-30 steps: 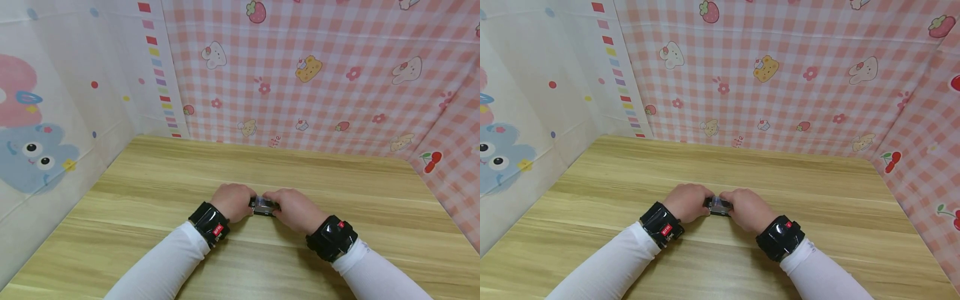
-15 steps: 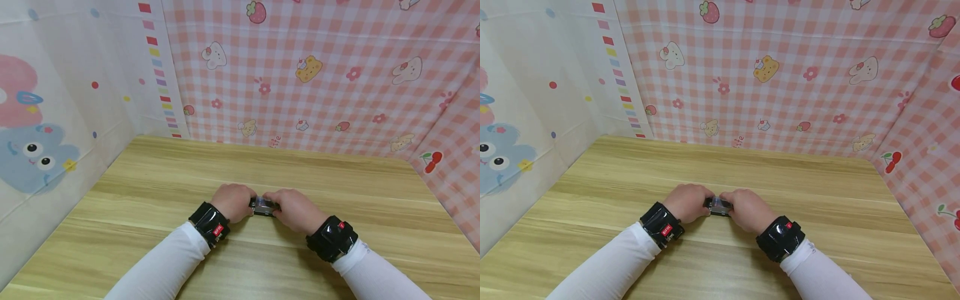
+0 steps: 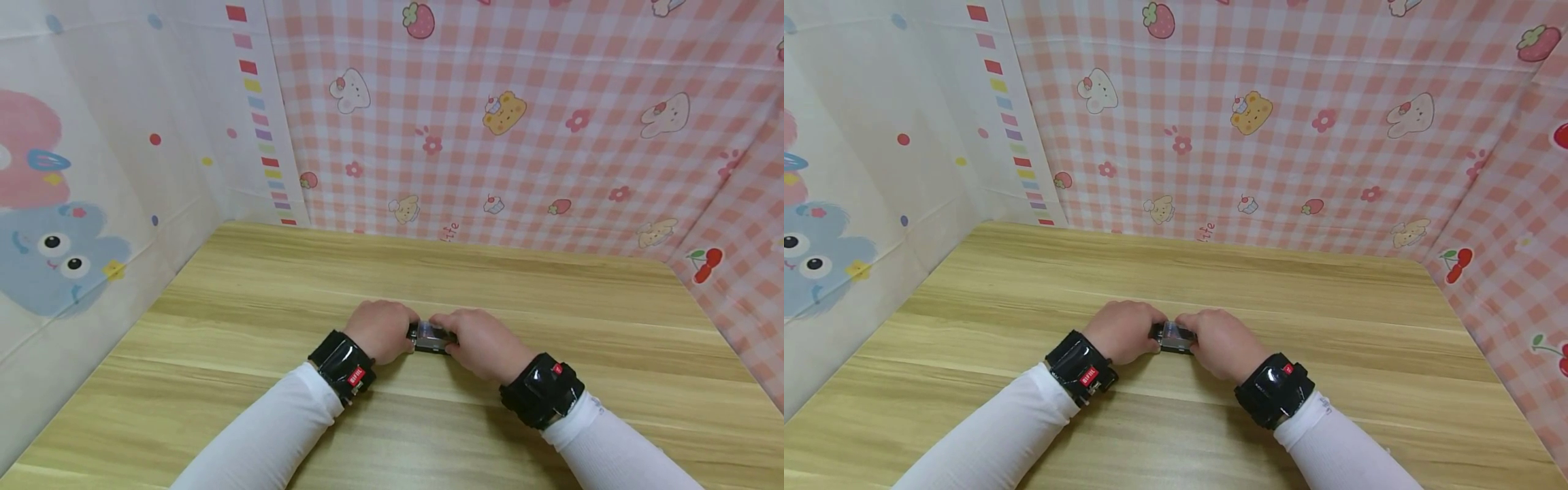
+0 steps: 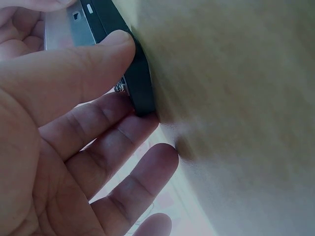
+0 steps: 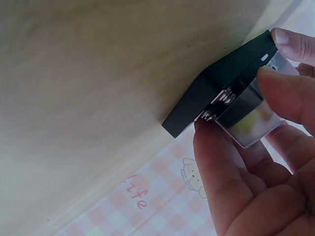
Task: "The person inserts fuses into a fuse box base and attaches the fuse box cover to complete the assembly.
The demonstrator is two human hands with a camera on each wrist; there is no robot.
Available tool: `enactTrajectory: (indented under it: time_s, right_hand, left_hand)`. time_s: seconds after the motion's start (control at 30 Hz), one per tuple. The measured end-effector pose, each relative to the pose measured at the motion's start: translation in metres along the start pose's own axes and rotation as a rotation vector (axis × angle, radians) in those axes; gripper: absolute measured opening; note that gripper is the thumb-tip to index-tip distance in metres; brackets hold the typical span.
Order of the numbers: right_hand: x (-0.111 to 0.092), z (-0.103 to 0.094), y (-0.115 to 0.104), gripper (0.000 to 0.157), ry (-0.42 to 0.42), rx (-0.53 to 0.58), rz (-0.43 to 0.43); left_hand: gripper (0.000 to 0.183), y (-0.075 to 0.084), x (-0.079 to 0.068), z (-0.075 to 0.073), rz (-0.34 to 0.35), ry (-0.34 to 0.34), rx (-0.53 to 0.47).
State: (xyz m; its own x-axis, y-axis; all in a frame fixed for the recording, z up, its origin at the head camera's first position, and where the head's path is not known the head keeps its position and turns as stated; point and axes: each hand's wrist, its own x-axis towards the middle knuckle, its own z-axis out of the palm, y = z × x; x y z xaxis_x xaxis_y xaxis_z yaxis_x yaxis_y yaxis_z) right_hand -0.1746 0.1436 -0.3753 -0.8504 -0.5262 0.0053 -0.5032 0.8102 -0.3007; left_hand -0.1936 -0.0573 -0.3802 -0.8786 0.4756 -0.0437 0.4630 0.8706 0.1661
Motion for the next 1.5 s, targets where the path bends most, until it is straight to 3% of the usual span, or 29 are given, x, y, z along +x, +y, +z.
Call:
enactTrajectory:
  time_s: [1.5]
  right_hand:
    - [-0.0003, -0.0005, -0.0022, 0.045, -0.015, -0.006, 0.030]
  left_hand:
    - [0.018, -0.0003, 0.0006, 0.0010, 0.005, -0.003, 0.006]
